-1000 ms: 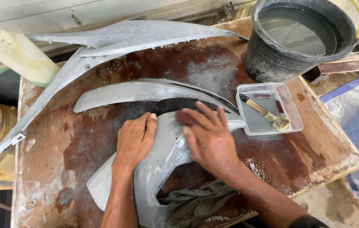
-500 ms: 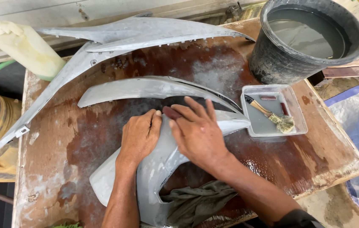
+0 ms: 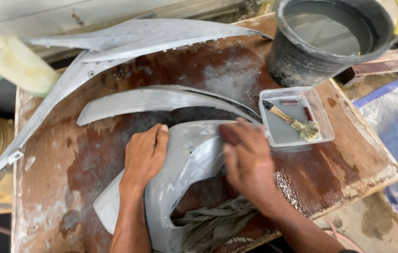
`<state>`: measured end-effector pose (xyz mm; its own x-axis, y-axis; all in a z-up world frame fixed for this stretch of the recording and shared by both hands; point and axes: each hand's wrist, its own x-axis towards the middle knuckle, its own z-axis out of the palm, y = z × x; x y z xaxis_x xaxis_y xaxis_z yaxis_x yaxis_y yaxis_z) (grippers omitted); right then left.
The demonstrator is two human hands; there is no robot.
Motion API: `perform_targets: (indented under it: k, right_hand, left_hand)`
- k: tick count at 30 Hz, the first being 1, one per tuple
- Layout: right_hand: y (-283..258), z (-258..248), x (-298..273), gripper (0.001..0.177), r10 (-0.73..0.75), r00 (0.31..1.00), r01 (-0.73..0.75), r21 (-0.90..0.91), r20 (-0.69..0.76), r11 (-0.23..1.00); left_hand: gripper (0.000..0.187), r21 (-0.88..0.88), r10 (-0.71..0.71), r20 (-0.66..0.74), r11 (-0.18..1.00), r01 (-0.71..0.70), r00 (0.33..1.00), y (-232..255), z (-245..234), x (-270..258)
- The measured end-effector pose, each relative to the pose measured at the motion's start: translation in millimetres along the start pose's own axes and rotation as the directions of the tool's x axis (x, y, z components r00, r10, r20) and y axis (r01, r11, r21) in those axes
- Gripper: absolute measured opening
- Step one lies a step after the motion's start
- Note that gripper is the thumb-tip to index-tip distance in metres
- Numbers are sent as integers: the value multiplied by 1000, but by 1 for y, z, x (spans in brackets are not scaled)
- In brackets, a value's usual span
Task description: The person sands the surface of a grey plastic car part using a sanding block. They hold the part steady with one hand while moving the sanding block back and forth across the surface. The person repositions the part to sand different areas, including the edges and curved sections.
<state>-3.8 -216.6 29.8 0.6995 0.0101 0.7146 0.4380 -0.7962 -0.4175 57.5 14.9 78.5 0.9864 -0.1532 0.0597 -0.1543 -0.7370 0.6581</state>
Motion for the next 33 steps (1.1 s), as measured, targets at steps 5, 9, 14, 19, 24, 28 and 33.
perform_targets:
  k: [5,9,14,19,24,28,33]
  right_hand:
    - [3,-5,-3,21,45,999,-44,26,-31,999]
    - [36,-25,-20,29,147,986,-152,-65,-74,986]
    - [34,-16,-19,28,143,986,-145,-18,-84,989]
    - [34,-19,-15,25,144,988,-144,4,-53,990]
    - [76,-45,-37,33,333,942,-334,-14,-36,942]
    - [53,-57,-23,34,332,939,-324,92,-94,942]
    - [41,-55,-15,18,355,935,-353,87,-12,932]
  left_hand:
    - [47,17,-4,14,1000,4,1000,0,2,1]
    - [50,-15,-1,-21,1000,1,1000,-1,4,-1]
    - [49,-9,-2,-23,1000,2,1000,1,3,-3]
    - [50,-7,-1,-27,1000,1,1000,-1,6,-1]
    - [42,-35,-110,-88,994,107,990,8,6,-3]
    - [43,-8,-69,-95,998,69,993,8,8,-3]
    - [32,42,223,-110,975,-220,969,24,10,-6]
